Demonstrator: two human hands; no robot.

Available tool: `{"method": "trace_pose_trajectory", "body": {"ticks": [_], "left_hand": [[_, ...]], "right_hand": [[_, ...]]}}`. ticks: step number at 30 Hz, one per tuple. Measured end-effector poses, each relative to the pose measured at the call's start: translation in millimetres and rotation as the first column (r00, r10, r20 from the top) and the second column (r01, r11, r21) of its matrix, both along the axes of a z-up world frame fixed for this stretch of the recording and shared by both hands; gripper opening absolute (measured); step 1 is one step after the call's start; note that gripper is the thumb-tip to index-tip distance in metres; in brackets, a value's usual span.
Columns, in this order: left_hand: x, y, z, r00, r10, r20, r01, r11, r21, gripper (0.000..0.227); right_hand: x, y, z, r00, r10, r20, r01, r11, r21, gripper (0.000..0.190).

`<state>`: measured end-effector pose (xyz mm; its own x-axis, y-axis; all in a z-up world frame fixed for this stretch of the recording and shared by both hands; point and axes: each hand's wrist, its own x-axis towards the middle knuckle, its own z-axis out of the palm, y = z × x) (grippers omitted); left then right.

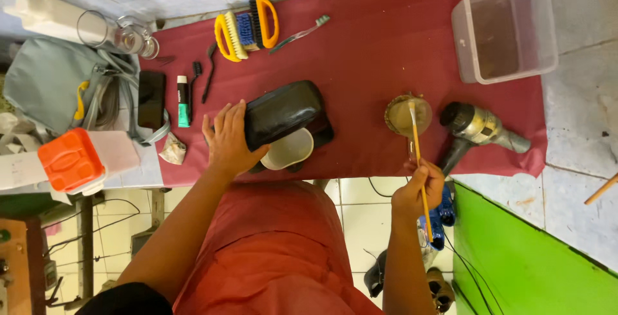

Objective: The person applies a liquid substance to a black object using a brush. They then use a hair dryer to dry the surface of the object. The person repeats the process of applying the liquid and drying it with the hair dryer.

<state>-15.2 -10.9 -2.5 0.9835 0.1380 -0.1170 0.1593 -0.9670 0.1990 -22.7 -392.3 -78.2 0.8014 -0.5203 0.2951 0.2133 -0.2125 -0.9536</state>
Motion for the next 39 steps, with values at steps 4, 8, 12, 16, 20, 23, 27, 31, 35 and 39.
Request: {"method": "trace_pose_trajectory", "body": {"ticks": [4,8,12,16,20,23,27,31,35,39], "left_hand": [[0,-1,-1,1.0,-0.016,0.022,0.017,0.999,-0.044,0.122],[1,-2,8,0.999,-0.041,-0.006,0.041,0.998,-0.051,0.119],[2,0,14,0.998,-0.054,-0.031,0.052,0.996,-0.068,0.118],[4,2,10,0.995,-0.088,-0.043,0.083,0.991,-0.102,0.118],[6,3,8,0.995,-0.097,0.004,0.097,0.993,-0.063,0.119],[8,4,5,0.994,-0.101,0.031,0.103,0.991,-0.08,0.117],[8,9,11,0.997,-0.071,0.01,0.072,0.991,-0.111,0.117],[16,9,15,0.998,-0.06,-0.02,0.057,0.991,-0.12,0.115],[11,10,18,0.997,-0.048,-0.054,0.042,0.993,-0.106,0.114],[13,8,17,0.997,-0.052,-0.064,0.045,0.994,-0.1,0.114]], "right_hand": [[-4,-11,24,0.999,0.0,-0.032,-0.005,0.988,-0.152,0.013],[-7,-8,26,0.998,-0.013,-0.061,0.001,0.98,-0.2,0.011],[-9,-13,24,0.994,-0.079,-0.077,0.058,0.968,-0.244,0.01],[-4,-10,48,0.99,-0.058,-0.125,0.027,0.971,-0.236,0.006],[-5,-17,39,0.995,-0.083,-0.049,0.069,0.966,-0.248,0.007],[-4,-9,51,0.993,-0.038,-0.112,0.009,0.967,-0.256,0.005],[-11,-5,52,0.989,-0.077,-0.123,0.047,0.972,-0.229,0.006],[1,-9,57,0.986,-0.054,-0.156,0.01,0.962,-0.273,0.003],[-12,-17,46,0.988,-0.097,-0.124,0.064,0.967,-0.247,0.006],[-6,-12,47,0.984,-0.084,-0.155,0.048,0.974,-0.22,0.005]]}}
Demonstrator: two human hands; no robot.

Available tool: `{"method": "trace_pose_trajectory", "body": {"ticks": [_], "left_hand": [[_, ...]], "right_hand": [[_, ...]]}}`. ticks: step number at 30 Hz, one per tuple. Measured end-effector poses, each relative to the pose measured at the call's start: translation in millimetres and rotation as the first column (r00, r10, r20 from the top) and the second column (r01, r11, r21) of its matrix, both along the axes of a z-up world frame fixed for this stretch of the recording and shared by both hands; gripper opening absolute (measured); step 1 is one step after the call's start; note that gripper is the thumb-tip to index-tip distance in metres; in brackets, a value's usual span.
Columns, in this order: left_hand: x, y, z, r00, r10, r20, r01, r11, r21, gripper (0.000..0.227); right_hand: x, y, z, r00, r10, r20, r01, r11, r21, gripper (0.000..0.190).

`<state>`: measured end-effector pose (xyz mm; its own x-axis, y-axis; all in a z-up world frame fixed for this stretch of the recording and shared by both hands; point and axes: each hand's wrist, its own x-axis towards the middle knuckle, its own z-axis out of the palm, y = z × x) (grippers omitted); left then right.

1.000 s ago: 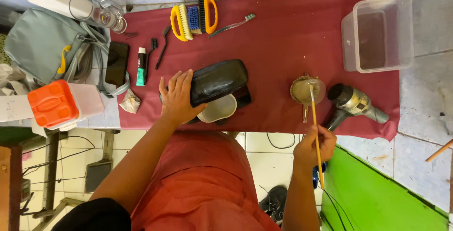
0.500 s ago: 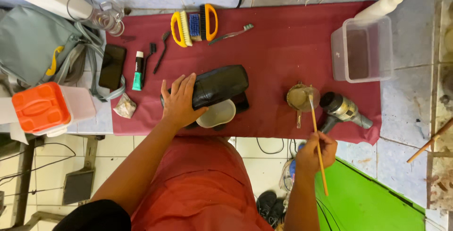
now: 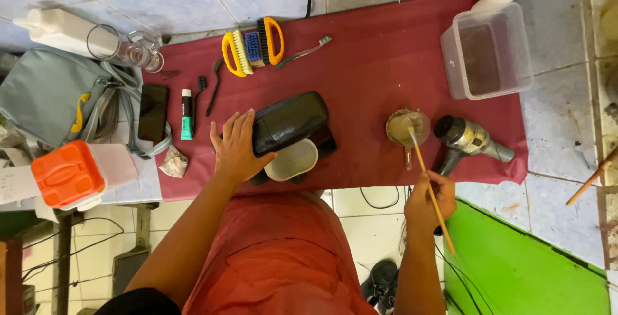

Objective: The person applies a liquid substance to a black object using a brush. They then use a hair dryer to dry the surface of the object. The person repeats the process of applying the liquid and drying it with the hair dryer.

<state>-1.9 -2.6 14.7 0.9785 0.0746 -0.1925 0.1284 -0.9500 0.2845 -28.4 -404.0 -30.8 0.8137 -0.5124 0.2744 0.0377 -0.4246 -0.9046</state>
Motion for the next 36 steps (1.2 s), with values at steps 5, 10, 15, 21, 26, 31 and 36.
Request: {"method": "trace_pose_trajectory", "body": {"ticks": [5,10,15,21,26,31,36], "left_hand": [[-12,-1,-9,0.999,-0.015,0.043,0.013,0.999,0.043,0.114],[-10,-5,-11,0.995,-0.023,0.1,0.017,0.997,0.069,0.113],[-13,-7,-8,0.997,0.01,0.082,-0.013,0.999,0.038,0.11],[-16,-6,-19,0.992,0.009,0.127,-0.021,0.996,0.089,0.114],[-19,-6,-20,0.988,-0.008,0.152,-0.01,0.993,0.117,0.115],[-18,-8,-14,0.991,0.009,0.131,-0.023,0.994,0.106,0.115],[-16,-9,-10,0.995,0.017,0.097,-0.028,0.993,0.112,0.116]], "right_hand": [[-10,-2,4,1.0,-0.003,0.028,0.003,1.0,0.018,0.004],[-5,-8,-1,0.998,-0.002,0.07,0.003,1.0,-0.017,0.003],[-17,23,5,0.956,0.091,0.278,-0.114,0.991,0.068,0.005],[-25,100,31,0.895,0.362,0.26,-0.371,0.929,-0.015,0.01],[-29,131,22,0.8,0.496,0.337,-0.514,0.857,-0.042,0.006],[-25,141,22,0.781,0.52,0.347,-0.545,0.838,-0.031,0.004],[-23,138,11,0.776,0.532,0.339,-0.535,0.84,-0.091,0.002]]}}
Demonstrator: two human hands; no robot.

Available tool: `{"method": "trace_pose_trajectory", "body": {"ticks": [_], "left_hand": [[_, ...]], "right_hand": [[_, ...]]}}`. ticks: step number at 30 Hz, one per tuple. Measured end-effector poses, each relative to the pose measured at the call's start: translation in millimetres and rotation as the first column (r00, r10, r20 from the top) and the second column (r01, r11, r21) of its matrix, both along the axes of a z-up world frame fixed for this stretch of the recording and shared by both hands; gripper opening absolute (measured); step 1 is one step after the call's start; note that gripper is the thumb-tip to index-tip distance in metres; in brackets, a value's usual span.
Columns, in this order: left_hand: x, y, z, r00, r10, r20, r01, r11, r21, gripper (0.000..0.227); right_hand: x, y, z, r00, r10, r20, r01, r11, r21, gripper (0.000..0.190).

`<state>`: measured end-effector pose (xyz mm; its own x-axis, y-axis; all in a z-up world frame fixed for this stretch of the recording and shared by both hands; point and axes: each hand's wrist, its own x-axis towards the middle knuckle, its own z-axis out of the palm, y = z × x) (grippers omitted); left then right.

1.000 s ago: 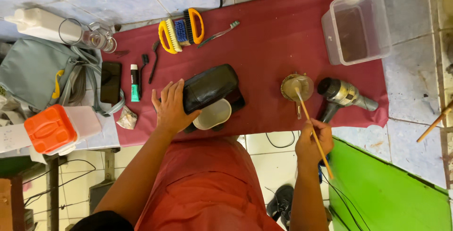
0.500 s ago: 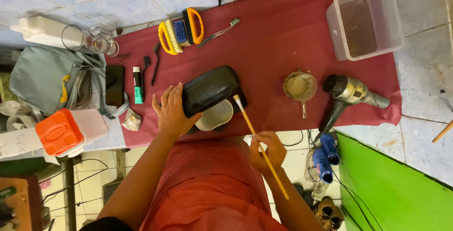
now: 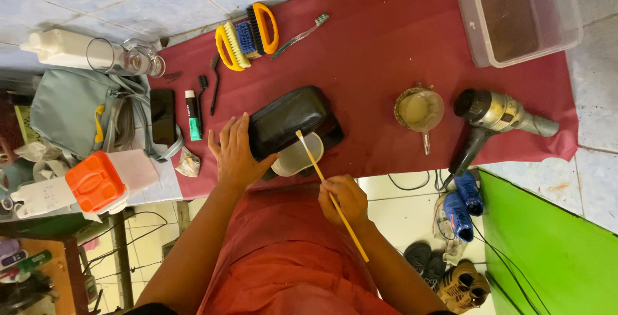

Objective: The person applies a liquid substance to a black object using a brush. They then use a hair dryer to dry the surface of the object. The person repeats the process of applying the liquid and drying it with the hair dryer.

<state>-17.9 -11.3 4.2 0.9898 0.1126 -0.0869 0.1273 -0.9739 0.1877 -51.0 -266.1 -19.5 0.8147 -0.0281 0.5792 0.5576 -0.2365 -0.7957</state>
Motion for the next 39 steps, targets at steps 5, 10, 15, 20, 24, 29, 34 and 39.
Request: {"method": "trace_pose_trajectory", "body": {"ticks": [5,10,15,20,24,29,34,39], "left_hand": [[0,1,0,0.999,0.001,-0.034,0.0,1.0,0.026,0.12],[0,0,-2,1.0,-0.005,-0.002,0.005,1.0,0.028,0.119],[0,1,-4,1.0,-0.008,0.016,0.007,1.0,0.026,0.119],[-1,2,-6,1.0,0.002,0.012,-0.002,1.0,0.002,0.119],[0,0,-1,1.0,0.013,-0.012,-0.013,1.0,-0.004,0.118],[-1,3,-6,0.999,-0.005,0.054,0.005,1.0,0.001,0.116],[-2,5,-9,0.997,-0.021,0.068,0.02,1.0,0.013,0.117],[1,4,-4,1.0,0.0,0.024,0.0,1.0,-0.006,0.118]], "right_hand": [[13,-7,4,0.999,-0.012,0.041,0.014,0.999,-0.03,0.002],[13,-6,8,0.99,-0.101,0.1,0.104,0.994,-0.029,0.004],[6,1,-5,0.991,-0.042,0.127,0.054,0.994,-0.093,0.004],[21,-10,9,0.986,-0.113,0.12,0.122,0.99,-0.077,0.004],[8,3,7,0.996,-0.033,0.078,0.039,0.996,-0.076,0.004],[14,-3,-7,0.994,-0.073,0.077,0.08,0.992,-0.096,0.003],[9,9,3,0.998,-0.028,0.061,0.033,0.996,-0.079,0.005],[11,5,3,0.996,-0.056,0.069,0.062,0.993,-0.096,0.003]]}}
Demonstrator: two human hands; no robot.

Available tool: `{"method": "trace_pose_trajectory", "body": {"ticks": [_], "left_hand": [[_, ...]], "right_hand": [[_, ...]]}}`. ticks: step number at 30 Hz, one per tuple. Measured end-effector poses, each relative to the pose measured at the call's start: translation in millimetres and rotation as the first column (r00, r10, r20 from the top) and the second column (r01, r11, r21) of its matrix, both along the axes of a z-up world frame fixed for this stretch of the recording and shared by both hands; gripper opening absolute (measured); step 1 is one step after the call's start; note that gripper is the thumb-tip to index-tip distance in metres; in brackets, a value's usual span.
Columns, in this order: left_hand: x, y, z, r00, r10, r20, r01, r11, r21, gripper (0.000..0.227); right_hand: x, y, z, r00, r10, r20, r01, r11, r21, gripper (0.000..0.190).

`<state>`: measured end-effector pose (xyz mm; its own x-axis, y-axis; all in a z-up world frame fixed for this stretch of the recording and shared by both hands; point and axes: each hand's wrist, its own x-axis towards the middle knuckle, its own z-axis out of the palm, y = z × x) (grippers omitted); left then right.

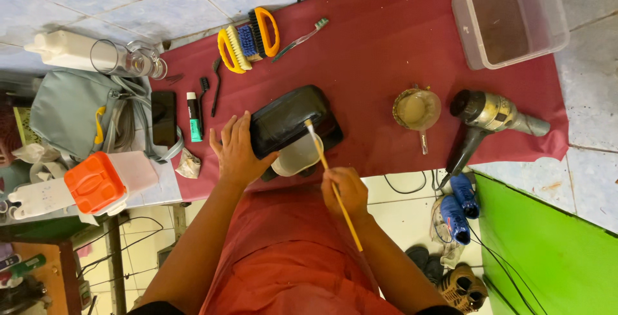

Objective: The person applies a liquid substance to a black object using a brush. They then use a hair dryer to dry the surface of the object. The person repeats the process of applying the liquid and drying it with the hair dryer.

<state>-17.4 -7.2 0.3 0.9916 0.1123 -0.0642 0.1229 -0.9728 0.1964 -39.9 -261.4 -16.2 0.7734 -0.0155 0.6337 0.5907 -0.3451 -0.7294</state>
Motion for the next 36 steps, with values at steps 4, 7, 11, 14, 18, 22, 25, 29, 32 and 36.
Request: {"method": "trace_pose_trajectory", "body": {"ticks": [4,7,11,14,18,22,25,29,32,36], "left_hand": [[2,-2,5,0.998,0.02,-0.062,-0.022,0.999,-0.037,0.117],[2,-2,6,0.998,0.013,-0.056,-0.015,0.999,-0.033,0.117],[3,1,5,0.999,-0.001,-0.036,0.0,1.0,-0.022,0.115],[3,1,7,0.996,0.014,-0.087,-0.017,0.999,-0.041,0.115],[3,2,5,0.994,0.015,-0.11,-0.021,0.998,-0.057,0.116],[3,4,4,0.996,-0.002,-0.088,-0.001,0.999,-0.039,0.116],[3,7,2,0.997,-0.001,-0.073,-0.001,0.999,-0.037,0.119],[3,6,2,0.998,-0.003,-0.057,0.0,0.998,-0.056,0.117],[3,5,0,0.999,-0.002,-0.04,0.0,0.999,-0.043,0.117],[3,8,2,0.999,0.0,-0.05,-0.002,0.999,-0.039,0.119]], "right_hand": [[5,-1,1,0.999,-0.037,0.023,0.037,0.999,0.004,0.004],[-10,20,-3,0.997,0.066,0.024,-0.065,0.996,-0.058,0.004],[-10,17,-6,0.999,0.046,0.001,-0.046,0.999,0.022,0.004],[-3,8,-1,0.998,-0.067,-0.014,0.066,0.997,-0.039,0.004],[-14,26,-1,0.998,0.06,-0.025,-0.06,0.998,-0.012,0.003],[-13,24,-5,0.999,0.036,-0.022,-0.035,0.996,0.077,0.003],[9,0,14,0.993,-0.116,0.027,0.118,0.991,-0.062,0.003],[-7,15,6,0.999,-0.041,-0.015,0.04,0.998,-0.038,0.005],[-21,25,4,0.998,0.052,-0.023,-0.054,0.995,-0.08,0.003],[-4,8,7,0.999,-0.042,-0.033,0.041,0.998,-0.047,0.002]]}}
